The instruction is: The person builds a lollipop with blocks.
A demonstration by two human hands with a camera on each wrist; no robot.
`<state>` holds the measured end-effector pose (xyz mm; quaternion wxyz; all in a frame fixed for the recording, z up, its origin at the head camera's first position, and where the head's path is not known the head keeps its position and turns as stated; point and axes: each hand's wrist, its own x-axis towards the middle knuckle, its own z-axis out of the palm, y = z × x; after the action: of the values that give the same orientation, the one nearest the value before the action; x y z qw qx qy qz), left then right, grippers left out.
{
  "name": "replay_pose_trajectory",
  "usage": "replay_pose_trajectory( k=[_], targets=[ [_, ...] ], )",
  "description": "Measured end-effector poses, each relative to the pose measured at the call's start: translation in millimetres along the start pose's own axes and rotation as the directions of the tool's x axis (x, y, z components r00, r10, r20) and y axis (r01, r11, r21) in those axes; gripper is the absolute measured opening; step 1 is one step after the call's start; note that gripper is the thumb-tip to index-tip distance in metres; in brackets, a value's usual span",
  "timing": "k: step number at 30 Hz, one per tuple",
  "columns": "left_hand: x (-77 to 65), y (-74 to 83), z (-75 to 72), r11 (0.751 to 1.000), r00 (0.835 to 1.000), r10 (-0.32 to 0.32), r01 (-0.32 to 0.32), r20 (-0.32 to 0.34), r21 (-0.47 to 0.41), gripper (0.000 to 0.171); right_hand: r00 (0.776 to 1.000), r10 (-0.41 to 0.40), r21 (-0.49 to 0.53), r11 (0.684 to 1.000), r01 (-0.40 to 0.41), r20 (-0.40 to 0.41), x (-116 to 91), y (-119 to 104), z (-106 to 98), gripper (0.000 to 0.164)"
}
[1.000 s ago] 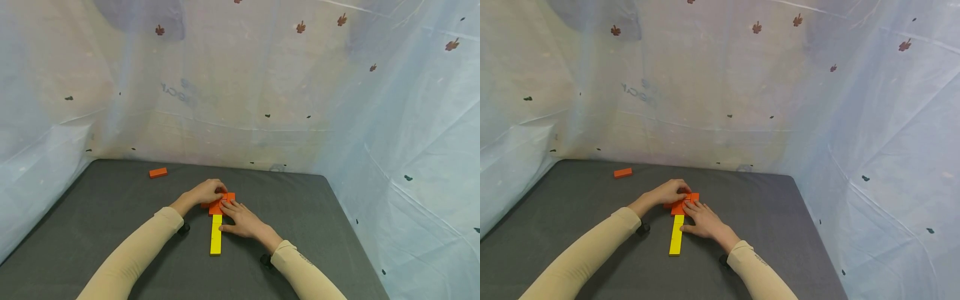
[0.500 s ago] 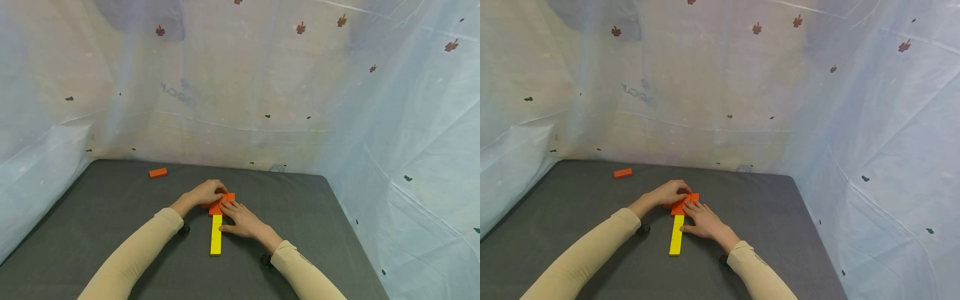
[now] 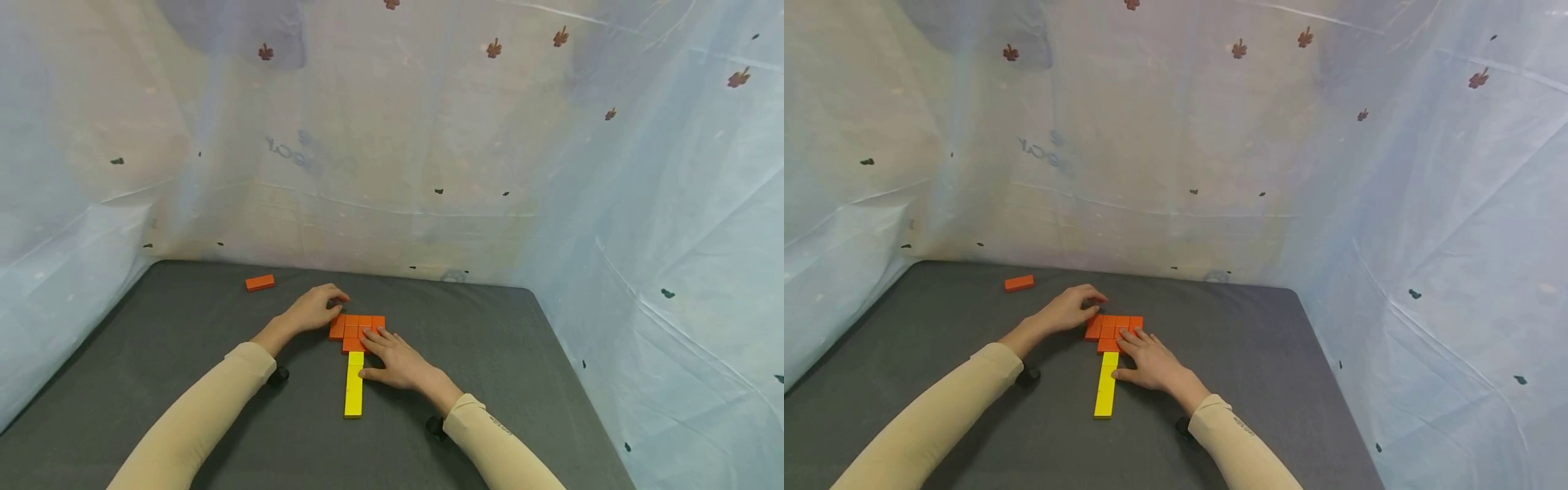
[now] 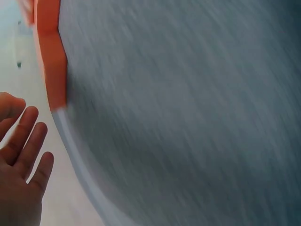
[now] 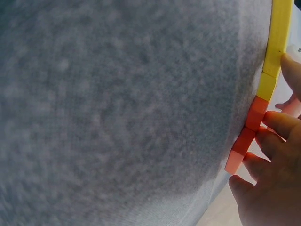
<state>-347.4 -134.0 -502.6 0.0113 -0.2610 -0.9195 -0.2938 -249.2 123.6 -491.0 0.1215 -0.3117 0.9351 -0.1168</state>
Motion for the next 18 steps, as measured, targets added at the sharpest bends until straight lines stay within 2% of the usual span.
replay_pose_trajectory(
  k=[7, 18],
  targets=[
    [-19.5, -29.4, -27.9, 0.998, 0.996, -0.060, 0.062, -0.070, 0.020, 0.029, 1.000, -0.013, 0.004, 1.000, 0.013, -0.002, -1, -1, -1, 0.077],
    [-52.5, -67.7, -76.1, 0.982, 0.978, -0.178, 0.184, -0.111, 0.046, 0.034, 1.000, -0.026, 0.022, 0.999, 0.026, -0.006, -2, -1, -2, 0.076]
  ],
)
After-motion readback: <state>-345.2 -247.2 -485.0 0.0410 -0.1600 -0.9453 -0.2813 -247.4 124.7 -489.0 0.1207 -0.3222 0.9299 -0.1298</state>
